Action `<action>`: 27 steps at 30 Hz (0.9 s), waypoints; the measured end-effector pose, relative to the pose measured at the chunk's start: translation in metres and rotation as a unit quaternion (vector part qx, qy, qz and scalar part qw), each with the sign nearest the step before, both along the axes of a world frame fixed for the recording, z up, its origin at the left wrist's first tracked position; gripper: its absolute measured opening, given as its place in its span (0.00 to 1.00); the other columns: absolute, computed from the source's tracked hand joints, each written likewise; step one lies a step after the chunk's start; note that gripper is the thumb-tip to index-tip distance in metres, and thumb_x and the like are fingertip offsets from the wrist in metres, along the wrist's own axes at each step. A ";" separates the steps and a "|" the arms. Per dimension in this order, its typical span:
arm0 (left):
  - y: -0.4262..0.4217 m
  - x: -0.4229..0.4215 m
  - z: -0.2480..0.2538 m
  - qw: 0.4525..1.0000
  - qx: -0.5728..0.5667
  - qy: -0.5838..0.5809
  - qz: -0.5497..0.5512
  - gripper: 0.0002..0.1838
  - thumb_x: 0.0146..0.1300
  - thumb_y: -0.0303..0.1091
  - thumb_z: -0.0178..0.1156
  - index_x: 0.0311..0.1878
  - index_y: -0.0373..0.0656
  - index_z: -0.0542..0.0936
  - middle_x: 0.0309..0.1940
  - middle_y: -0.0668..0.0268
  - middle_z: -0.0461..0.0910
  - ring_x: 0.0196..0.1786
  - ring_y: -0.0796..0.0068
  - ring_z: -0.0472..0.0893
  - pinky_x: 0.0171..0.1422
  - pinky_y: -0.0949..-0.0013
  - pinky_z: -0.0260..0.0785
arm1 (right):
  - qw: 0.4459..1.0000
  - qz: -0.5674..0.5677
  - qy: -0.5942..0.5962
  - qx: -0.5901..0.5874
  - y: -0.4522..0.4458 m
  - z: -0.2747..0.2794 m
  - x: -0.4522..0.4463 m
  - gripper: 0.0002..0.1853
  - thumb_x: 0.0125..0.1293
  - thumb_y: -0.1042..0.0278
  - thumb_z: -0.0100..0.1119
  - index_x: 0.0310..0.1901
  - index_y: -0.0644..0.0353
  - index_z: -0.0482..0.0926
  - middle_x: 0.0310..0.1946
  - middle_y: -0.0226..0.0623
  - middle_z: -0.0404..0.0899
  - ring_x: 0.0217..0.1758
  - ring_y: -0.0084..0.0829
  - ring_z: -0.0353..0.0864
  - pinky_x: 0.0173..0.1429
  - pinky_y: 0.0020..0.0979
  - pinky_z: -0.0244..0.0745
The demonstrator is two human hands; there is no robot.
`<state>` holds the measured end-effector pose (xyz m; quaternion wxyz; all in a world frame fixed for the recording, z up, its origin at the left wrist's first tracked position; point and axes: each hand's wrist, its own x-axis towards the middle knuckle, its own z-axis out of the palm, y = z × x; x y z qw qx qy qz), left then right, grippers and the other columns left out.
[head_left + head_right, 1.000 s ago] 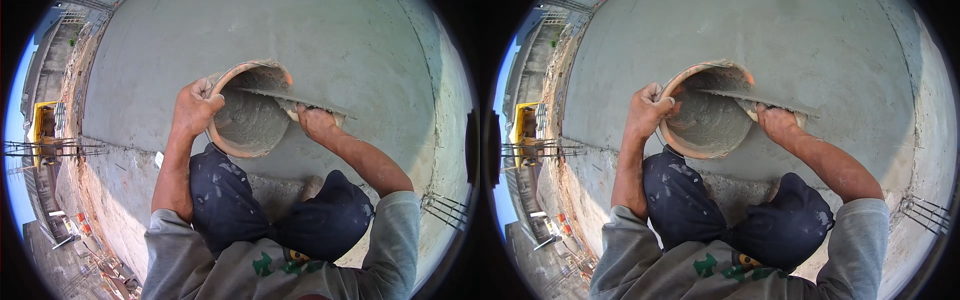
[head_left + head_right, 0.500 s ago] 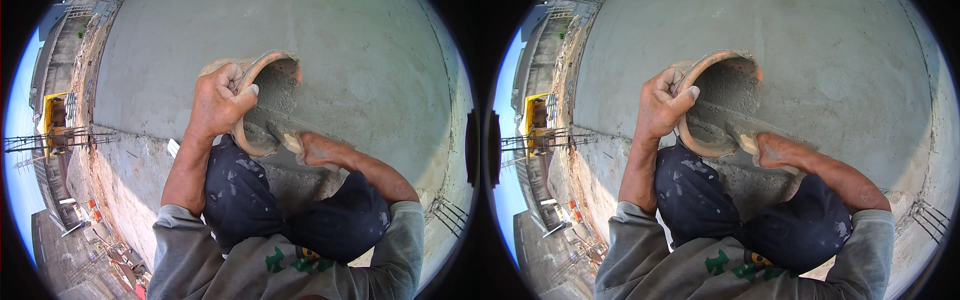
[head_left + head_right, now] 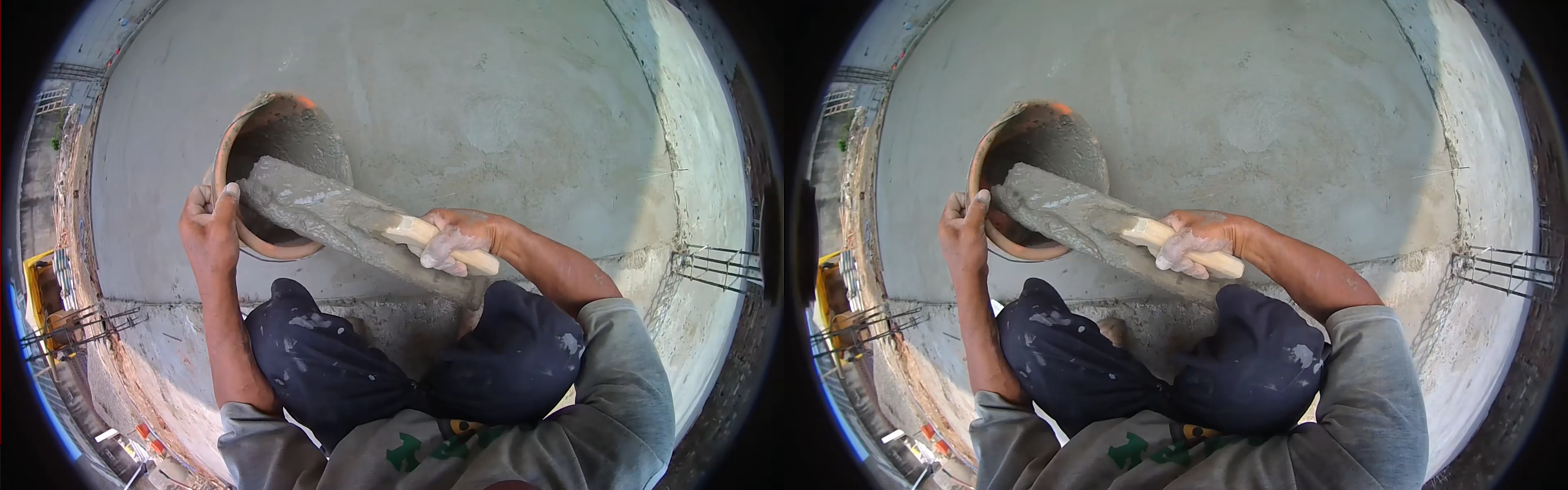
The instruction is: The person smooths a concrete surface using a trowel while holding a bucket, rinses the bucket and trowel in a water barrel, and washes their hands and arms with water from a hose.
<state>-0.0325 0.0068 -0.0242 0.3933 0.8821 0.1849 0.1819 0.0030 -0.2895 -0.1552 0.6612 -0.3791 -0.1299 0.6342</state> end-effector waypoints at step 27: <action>0.003 0.000 0.009 0.994 -0.096 0.009 0.060 0.12 0.59 0.35 0.58 0.22 0.46 0.68 0.16 0.79 0.62 0.18 0.89 0.55 0.21 0.80 0.44 | 0.566 -0.334 -0.499 -0.565 -0.099 -0.072 0.103 0.25 0.62 0.53 0.54 0.44 0.73 0.67 0.34 0.62 0.78 0.40 0.57 0.78 0.43 0.47 0.72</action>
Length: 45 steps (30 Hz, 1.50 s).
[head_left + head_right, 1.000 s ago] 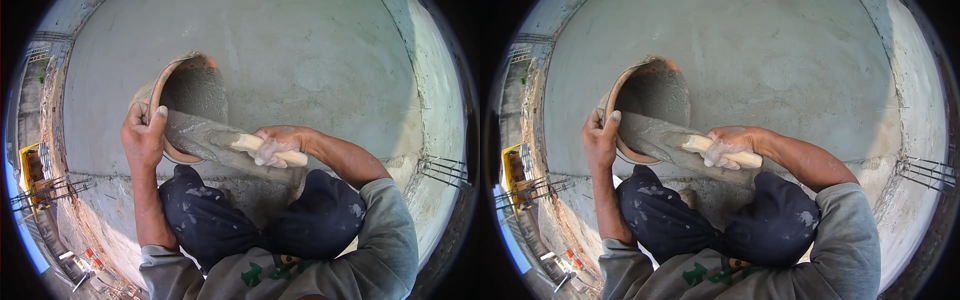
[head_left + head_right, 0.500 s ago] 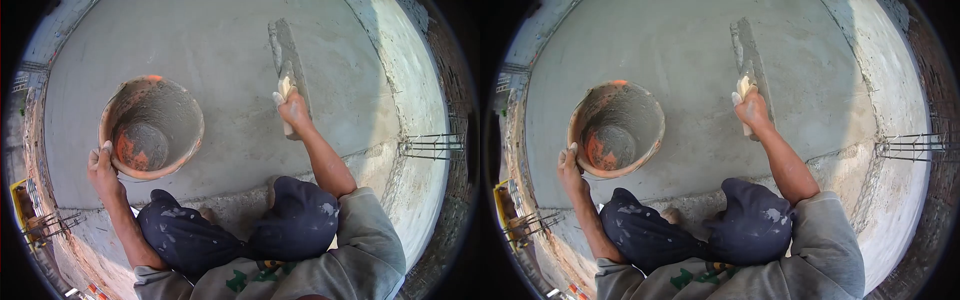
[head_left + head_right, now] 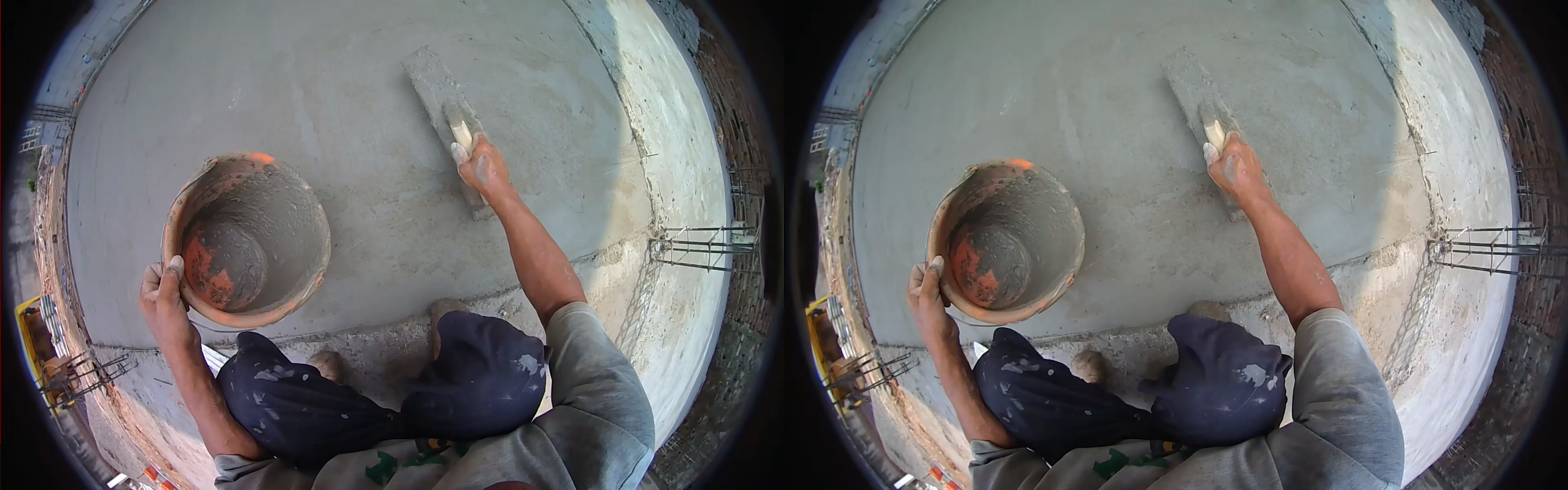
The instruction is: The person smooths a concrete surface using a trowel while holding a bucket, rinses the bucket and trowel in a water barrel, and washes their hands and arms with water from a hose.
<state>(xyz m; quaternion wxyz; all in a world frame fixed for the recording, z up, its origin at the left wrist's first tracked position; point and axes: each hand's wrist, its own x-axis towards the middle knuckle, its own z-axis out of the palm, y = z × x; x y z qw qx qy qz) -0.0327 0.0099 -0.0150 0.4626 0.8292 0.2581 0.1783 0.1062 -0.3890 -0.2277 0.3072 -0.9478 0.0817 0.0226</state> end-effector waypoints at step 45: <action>0.051 0.028 -0.020 0.994 -0.097 0.044 0.039 0.09 0.61 0.33 0.56 0.26 0.44 0.69 0.20 0.77 0.64 0.24 0.89 0.61 0.29 0.83 0.54 | 0.976 0.004 0.158 0.151 0.043 -0.072 0.120 0.20 0.53 0.68 0.54 0.45 0.74 0.71 0.31 0.53 0.79 0.25 0.43 0.82 0.33 0.37 0.76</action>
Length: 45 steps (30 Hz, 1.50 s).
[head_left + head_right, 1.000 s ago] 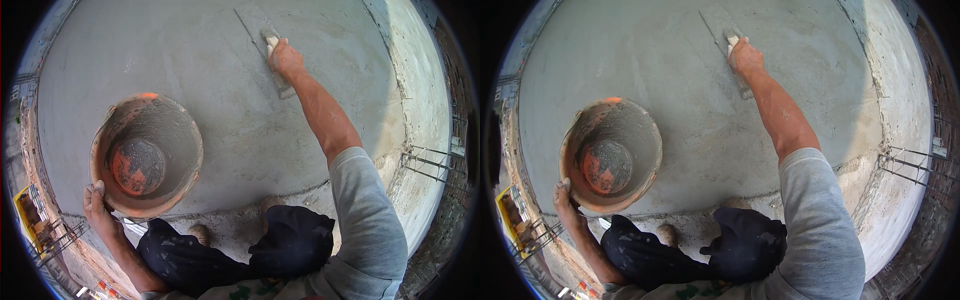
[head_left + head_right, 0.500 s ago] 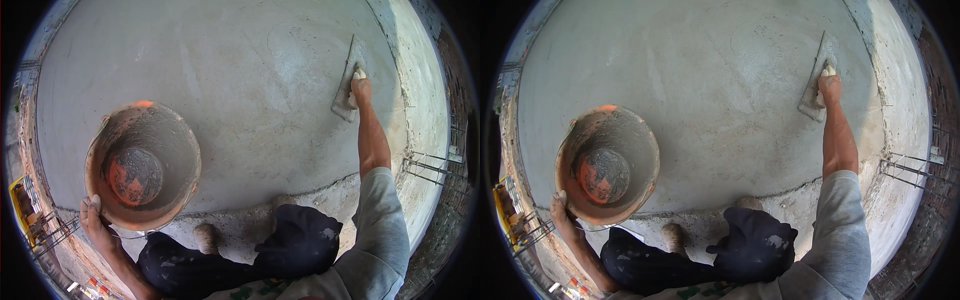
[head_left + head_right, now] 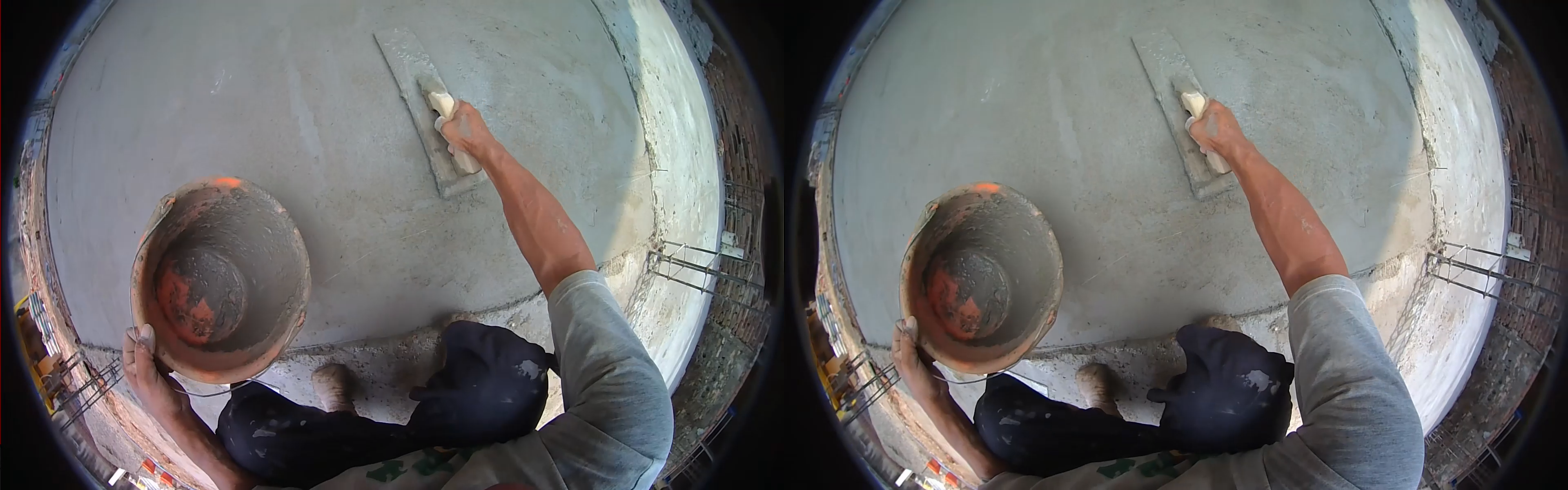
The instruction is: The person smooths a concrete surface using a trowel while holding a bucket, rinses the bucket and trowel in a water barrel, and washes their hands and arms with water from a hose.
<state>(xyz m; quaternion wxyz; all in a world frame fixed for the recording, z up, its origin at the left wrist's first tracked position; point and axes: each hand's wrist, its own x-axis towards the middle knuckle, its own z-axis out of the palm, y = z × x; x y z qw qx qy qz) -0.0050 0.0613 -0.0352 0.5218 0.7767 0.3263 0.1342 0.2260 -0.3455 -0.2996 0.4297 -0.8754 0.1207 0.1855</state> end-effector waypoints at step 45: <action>0.060 0.004 -0.022 0.990 -0.014 0.071 0.122 0.19 0.67 0.39 0.49 0.52 0.33 0.73 0.45 0.60 0.77 0.48 0.74 0.77 0.53 0.70 0.69 | 0.969 -0.243 0.041 0.030 -0.126 -0.091 0.128 0.15 0.58 0.60 0.55 0.42 0.61 0.75 0.25 0.31 0.71 0.22 0.25 0.72 0.25 0.28 0.72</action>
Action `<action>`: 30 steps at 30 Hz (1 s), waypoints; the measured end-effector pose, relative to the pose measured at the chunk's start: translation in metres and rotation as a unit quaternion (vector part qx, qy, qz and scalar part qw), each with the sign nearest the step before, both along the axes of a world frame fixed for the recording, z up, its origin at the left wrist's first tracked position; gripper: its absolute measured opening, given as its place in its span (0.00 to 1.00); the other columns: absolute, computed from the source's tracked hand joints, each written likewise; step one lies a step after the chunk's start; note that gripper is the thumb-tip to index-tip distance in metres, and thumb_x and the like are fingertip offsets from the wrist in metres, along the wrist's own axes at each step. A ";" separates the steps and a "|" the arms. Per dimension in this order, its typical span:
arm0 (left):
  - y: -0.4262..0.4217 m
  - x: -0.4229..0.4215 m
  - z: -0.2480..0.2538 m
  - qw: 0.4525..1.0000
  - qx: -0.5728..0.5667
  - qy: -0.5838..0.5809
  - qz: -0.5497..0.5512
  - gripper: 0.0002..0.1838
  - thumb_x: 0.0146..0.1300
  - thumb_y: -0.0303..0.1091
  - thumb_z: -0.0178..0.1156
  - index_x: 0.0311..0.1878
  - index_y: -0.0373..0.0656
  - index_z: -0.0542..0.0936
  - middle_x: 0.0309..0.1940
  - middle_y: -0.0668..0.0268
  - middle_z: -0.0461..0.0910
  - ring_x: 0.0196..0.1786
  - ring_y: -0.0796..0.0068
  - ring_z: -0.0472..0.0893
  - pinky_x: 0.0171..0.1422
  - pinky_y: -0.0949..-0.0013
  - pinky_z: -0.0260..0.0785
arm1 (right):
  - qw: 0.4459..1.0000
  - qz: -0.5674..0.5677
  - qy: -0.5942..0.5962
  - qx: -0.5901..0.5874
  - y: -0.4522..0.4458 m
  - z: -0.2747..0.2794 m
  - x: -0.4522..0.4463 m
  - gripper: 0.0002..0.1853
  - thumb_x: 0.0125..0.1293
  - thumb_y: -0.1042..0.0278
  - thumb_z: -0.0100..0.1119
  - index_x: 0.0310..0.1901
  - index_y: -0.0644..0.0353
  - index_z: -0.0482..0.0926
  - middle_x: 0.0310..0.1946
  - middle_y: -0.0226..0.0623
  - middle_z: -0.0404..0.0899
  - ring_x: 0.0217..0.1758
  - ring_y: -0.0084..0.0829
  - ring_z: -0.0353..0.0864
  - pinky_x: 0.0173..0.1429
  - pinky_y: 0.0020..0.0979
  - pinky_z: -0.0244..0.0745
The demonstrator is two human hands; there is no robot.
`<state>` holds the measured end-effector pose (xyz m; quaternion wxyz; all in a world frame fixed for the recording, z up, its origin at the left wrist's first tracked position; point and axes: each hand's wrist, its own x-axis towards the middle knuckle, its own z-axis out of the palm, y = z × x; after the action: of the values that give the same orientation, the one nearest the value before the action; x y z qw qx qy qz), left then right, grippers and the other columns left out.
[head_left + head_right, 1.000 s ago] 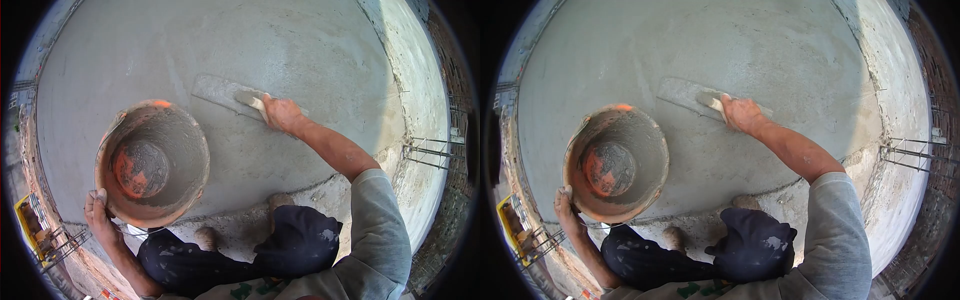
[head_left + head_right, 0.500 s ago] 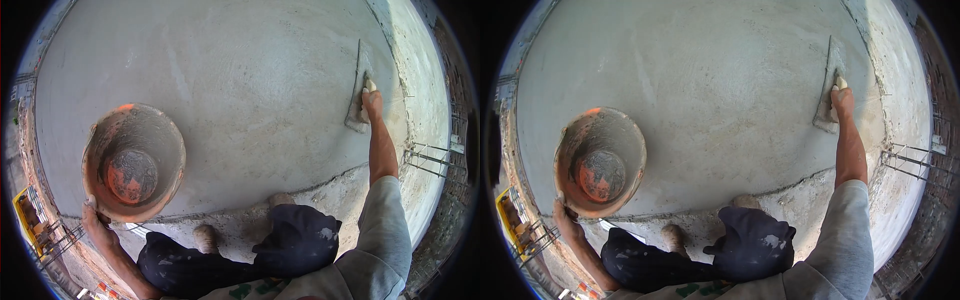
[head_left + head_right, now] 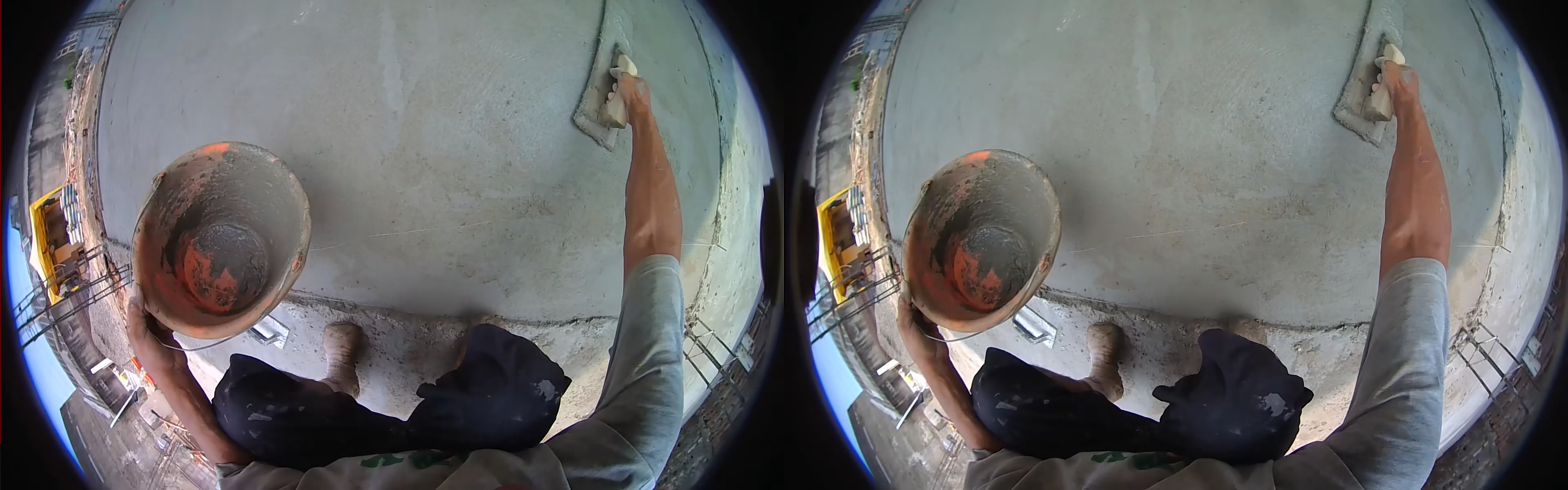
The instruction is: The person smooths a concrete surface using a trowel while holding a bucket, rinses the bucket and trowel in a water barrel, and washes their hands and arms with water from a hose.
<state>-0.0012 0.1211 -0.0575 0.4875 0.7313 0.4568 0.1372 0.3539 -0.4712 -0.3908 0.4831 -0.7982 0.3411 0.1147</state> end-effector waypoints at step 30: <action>-0.047 -0.003 0.000 0.992 0.068 -0.100 -0.028 0.15 0.59 0.38 0.57 0.18 0.46 0.68 0.13 0.75 0.59 0.18 0.85 0.57 0.23 0.76 0.47 | 0.634 0.751 -0.093 -0.161 0.181 0.078 -0.337 0.10 0.58 0.68 0.49 0.40 0.63 0.67 0.29 0.51 0.79 0.31 0.48 0.81 0.37 0.44 0.75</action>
<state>-0.0047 0.0740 -0.0575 0.4834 0.7577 0.3751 0.2269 0.0169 -0.2907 -0.3129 0.1229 -0.8505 -0.4097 0.3059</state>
